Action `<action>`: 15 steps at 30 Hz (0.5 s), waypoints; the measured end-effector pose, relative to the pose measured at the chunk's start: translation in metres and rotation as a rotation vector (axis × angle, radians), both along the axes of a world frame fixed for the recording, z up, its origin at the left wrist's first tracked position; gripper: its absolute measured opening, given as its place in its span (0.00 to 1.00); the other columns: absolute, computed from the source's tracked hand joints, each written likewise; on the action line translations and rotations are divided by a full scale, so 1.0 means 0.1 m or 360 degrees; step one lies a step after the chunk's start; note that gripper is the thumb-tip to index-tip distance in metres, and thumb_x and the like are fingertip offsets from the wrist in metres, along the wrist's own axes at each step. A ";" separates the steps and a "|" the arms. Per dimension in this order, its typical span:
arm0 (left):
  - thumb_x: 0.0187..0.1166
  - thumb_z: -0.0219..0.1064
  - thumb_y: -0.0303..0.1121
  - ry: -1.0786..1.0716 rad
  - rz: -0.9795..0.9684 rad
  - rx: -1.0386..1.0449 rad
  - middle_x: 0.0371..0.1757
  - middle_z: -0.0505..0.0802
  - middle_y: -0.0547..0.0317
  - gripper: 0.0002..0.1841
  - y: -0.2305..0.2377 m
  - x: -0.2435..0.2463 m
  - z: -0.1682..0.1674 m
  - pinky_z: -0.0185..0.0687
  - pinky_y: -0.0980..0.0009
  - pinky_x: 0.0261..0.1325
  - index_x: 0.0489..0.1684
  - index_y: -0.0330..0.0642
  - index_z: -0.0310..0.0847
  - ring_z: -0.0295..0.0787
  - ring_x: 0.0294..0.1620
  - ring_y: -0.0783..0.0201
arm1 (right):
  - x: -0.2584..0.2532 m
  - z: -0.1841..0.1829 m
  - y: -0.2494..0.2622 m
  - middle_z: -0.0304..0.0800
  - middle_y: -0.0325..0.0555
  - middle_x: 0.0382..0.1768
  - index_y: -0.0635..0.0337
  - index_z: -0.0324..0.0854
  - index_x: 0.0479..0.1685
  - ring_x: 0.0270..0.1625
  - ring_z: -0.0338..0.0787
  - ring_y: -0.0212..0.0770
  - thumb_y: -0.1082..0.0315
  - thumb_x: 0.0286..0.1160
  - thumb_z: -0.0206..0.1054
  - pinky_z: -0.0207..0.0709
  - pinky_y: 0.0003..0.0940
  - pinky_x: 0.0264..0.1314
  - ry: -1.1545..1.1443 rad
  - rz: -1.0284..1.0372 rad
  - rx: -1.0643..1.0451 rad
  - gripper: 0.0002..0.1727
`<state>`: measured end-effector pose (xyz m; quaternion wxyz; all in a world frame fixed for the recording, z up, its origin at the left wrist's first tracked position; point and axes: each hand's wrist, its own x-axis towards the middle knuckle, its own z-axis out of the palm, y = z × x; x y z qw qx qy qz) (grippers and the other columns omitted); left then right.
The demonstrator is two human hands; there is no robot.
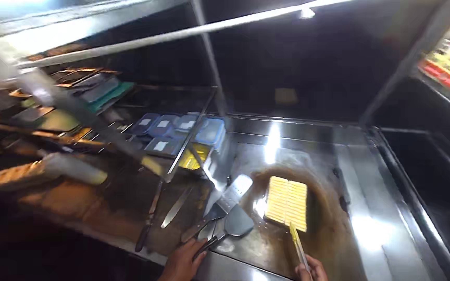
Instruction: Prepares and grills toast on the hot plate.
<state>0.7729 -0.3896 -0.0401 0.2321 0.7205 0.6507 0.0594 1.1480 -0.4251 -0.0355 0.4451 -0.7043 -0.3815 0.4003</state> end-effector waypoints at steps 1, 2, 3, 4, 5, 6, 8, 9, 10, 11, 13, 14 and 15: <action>0.81 0.67 0.46 0.0011 -0.0035 0.0017 0.51 0.93 0.44 0.20 0.02 -0.11 -0.06 0.89 0.43 0.52 0.71 0.57 0.87 0.93 0.49 0.44 | -0.19 0.09 0.10 0.90 0.51 0.36 0.77 0.77 0.61 0.34 0.89 0.35 0.76 0.78 0.61 0.86 0.34 0.42 0.0050 0.0080 0.0031 0.16; 0.81 0.67 0.45 0.0004 -0.0055 0.0019 0.51 0.93 0.44 0.20 0.06 -0.21 -0.10 0.88 0.44 0.53 0.71 0.57 0.87 0.92 0.50 0.45 | -0.41 0.17 0.18 0.90 0.51 0.35 0.76 0.78 0.61 0.31 0.89 0.35 0.76 0.78 0.61 0.86 0.34 0.37 0.0094 0.0169 0.0049 0.16; 0.82 0.66 0.44 -0.0009 -0.0054 0.0037 0.50 0.92 0.44 0.20 0.10 -0.30 -0.15 0.88 0.46 0.53 0.71 0.57 0.87 0.92 0.50 0.46 | -0.66 0.24 0.25 0.91 0.50 0.33 0.75 0.79 0.62 0.29 0.89 0.34 0.75 0.78 0.61 0.85 0.34 0.34 0.0135 0.0260 0.0051 0.17; 0.82 0.65 0.43 -0.0033 -0.0036 0.0059 0.51 0.92 0.45 0.19 0.12 -0.40 -0.19 0.88 0.47 0.53 0.70 0.57 0.87 0.91 0.52 0.46 | -0.93 0.31 0.30 0.92 0.49 0.33 0.74 0.79 0.63 0.27 0.88 0.34 0.75 0.79 0.62 0.85 0.34 0.31 0.0190 0.0353 0.0037 0.17; 0.83 0.64 0.41 -0.0063 -0.0014 0.0071 0.53 0.92 0.46 0.19 0.12 -0.50 -0.22 0.88 0.47 0.56 0.71 0.57 0.87 0.91 0.56 0.46 | -1.21 0.38 0.34 0.92 0.49 0.32 0.74 0.78 0.65 0.24 0.86 0.34 0.75 0.80 0.61 0.83 0.33 0.28 0.0273 0.0430 0.0012 0.17; 0.83 0.62 0.40 -0.0082 0.0003 0.0088 0.57 0.92 0.47 0.19 0.11 -0.61 -0.24 0.87 0.47 0.59 0.71 0.57 0.87 0.90 0.59 0.46 | -1.52 0.44 0.39 0.92 0.48 0.31 0.73 0.77 0.67 0.21 0.83 0.33 0.75 0.82 0.60 0.79 0.31 0.24 0.0385 0.0476 -0.0020 0.18; 0.84 0.61 0.38 -0.0153 0.0027 0.0104 0.64 0.91 0.48 0.20 0.03 -0.84 -0.23 0.83 0.45 0.66 0.73 0.56 0.85 0.87 0.67 0.46 | -2.14 0.57 0.54 0.91 0.49 0.28 0.72 0.74 0.71 0.15 0.77 0.31 0.75 0.85 0.56 0.73 0.28 0.17 0.0605 0.0435 -0.0083 0.19; 0.83 0.62 0.38 -0.0197 0.0031 0.0159 0.66 0.91 0.49 0.20 0.00 -0.97 -0.21 0.81 0.43 0.69 0.72 0.55 0.86 0.86 0.69 0.46 | -2.43 0.63 0.72 0.91 0.50 0.27 0.71 0.73 0.73 0.13 0.76 0.31 0.74 0.86 0.55 0.71 0.28 0.15 0.0670 0.0369 -0.0096 0.20; 0.82 0.63 0.37 -0.0250 0.0044 0.0223 0.67 0.91 0.51 0.20 -0.04 -1.11 -0.19 0.79 0.44 0.72 0.71 0.55 0.87 0.85 0.70 0.47 | -2.72 0.69 0.97 0.90 0.50 0.27 0.71 0.73 0.75 0.12 0.74 0.32 0.73 0.87 0.54 0.70 0.28 0.13 0.0708 0.0295 -0.0093 0.21; 0.82 0.64 0.37 -0.0316 0.0058 0.0302 0.68 0.91 0.52 0.19 -0.11 -1.26 -0.18 0.79 0.46 0.73 0.70 0.53 0.87 0.85 0.70 0.48 | -2.97 0.73 1.25 0.90 0.49 0.27 0.70 0.72 0.76 0.12 0.75 0.32 0.72 0.88 0.53 0.70 0.28 0.13 0.0739 0.0221 -0.0097 0.21; 0.81 0.65 0.34 -0.0495 0.0088 0.0423 0.66 0.92 0.50 0.19 -0.25 -1.62 -0.18 0.82 0.50 0.72 0.68 0.49 0.88 0.88 0.69 0.50 | -3.42 0.74 1.85 0.87 0.48 0.30 0.70 0.69 0.75 0.17 0.78 0.34 0.71 0.90 0.50 0.73 0.28 0.17 0.0849 0.0085 -0.0152 0.20; 0.81 0.65 0.34 -0.0580 0.0110 0.0448 0.65 0.92 0.50 0.18 -0.31 -1.82 -0.19 0.83 0.53 0.72 0.68 0.49 0.88 0.88 0.68 0.53 | -3.60 0.71 2.14 0.87 0.49 0.32 0.69 0.69 0.71 0.19 0.80 0.35 0.70 0.90 0.49 0.75 0.29 0.19 0.0919 -0.0017 -0.0207 0.18; 0.81 0.65 0.32 -0.0650 0.0144 0.0469 0.65 0.92 0.50 0.18 -0.36 -2.02 -0.20 0.85 0.55 0.70 0.68 0.47 0.88 0.89 0.66 0.55 | -3.75 0.66 2.37 0.87 0.51 0.33 0.69 0.70 0.67 0.20 0.81 0.36 0.69 0.90 0.49 0.76 0.30 0.21 0.0975 -0.0111 -0.0244 0.16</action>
